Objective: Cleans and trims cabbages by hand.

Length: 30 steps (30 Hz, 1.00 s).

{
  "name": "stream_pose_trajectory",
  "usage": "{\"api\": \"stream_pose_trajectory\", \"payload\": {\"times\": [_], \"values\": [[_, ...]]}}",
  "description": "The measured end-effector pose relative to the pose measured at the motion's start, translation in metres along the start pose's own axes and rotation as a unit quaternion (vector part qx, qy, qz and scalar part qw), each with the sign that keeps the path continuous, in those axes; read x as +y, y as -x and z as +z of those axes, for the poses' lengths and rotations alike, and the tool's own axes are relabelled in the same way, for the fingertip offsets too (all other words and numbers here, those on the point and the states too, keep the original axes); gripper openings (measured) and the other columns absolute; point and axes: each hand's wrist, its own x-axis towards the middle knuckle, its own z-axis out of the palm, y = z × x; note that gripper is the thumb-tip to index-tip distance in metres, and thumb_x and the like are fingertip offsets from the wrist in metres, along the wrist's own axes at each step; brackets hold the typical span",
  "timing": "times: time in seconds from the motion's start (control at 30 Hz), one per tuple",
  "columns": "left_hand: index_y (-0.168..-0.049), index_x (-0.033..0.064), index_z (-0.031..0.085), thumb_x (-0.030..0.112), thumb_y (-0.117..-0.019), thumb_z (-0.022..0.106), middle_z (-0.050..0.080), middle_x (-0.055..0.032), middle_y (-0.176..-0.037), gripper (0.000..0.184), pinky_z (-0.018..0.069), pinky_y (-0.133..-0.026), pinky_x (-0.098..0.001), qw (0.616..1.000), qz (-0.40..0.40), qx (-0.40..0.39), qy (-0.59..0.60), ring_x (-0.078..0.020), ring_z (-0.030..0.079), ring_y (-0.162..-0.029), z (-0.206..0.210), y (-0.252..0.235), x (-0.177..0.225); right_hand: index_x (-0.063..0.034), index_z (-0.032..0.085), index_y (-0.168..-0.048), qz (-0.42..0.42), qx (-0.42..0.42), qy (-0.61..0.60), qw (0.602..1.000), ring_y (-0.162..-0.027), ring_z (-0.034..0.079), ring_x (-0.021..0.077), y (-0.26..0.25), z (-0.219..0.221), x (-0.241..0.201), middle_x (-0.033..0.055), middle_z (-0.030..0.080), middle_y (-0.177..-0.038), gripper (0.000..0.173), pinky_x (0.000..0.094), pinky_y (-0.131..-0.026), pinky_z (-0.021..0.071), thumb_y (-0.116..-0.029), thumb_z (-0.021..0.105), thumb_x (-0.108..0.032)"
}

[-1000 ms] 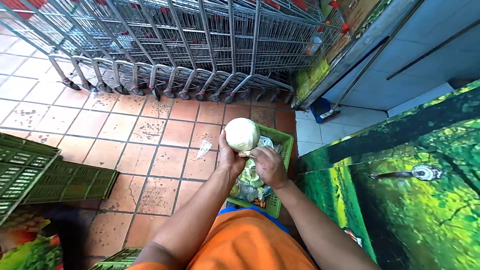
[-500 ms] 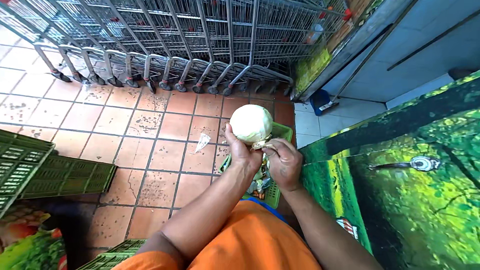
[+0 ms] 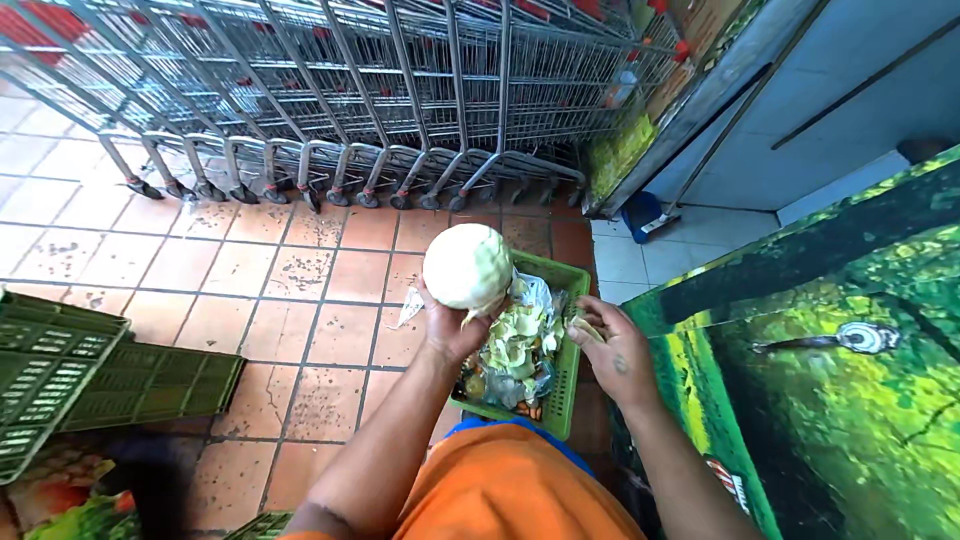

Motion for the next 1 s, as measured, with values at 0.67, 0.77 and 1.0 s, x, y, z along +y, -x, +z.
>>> {"api": "stream_pose_trajectory", "payload": {"times": [0.67,0.77,1.0], "values": [[-0.125,0.0185,0.065,0.073,-0.0756,0.069,0.070,-0.0115,-0.124,0.074,0.0555,-0.096,-0.0384,0.939,-0.013,-0.239,-0.246,-0.0230,0.068,-0.112,-0.015,0.073,0.046,-0.0118,0.077,-0.106,0.033,-0.020,0.017,0.999,-0.080,0.071,0.0109,0.013,0.030,0.039,0.0009,0.074,-0.090,0.023,0.0364,-0.075,0.0612,-0.1005,0.063,-0.029],[-0.127,0.0093,0.061,0.070,-0.0760,0.071,0.062,-0.0248,-0.129,0.080,0.0510,-0.098,-0.0477,0.902,-0.027,-0.331,-0.277,-0.0353,0.062,-0.115,-0.027,0.062,0.052,-0.0129,0.078,-0.093,0.045,-0.008,0.019,0.999,-0.068,0.067,0.0054,0.019,0.030,0.040,-0.0036,0.072,-0.076,0.032,0.0292,-0.064,0.0572,-0.1003,0.062,-0.039],[-0.128,0.0070,0.062,0.060,-0.0713,0.084,0.060,-0.0206,-0.137,0.081,0.0529,-0.102,-0.0473,0.841,-0.052,-0.352,-0.407,-0.0322,0.061,-0.121,0.008,0.069,0.072,-0.0128,0.052,-0.151,0.062,-0.151,-0.050,0.985,-0.124,0.064,0.0135,0.017,0.018,0.047,0.0021,0.063,-0.143,0.051,0.0393,-0.106,0.0538,-0.0998,0.045,-0.011]]}}
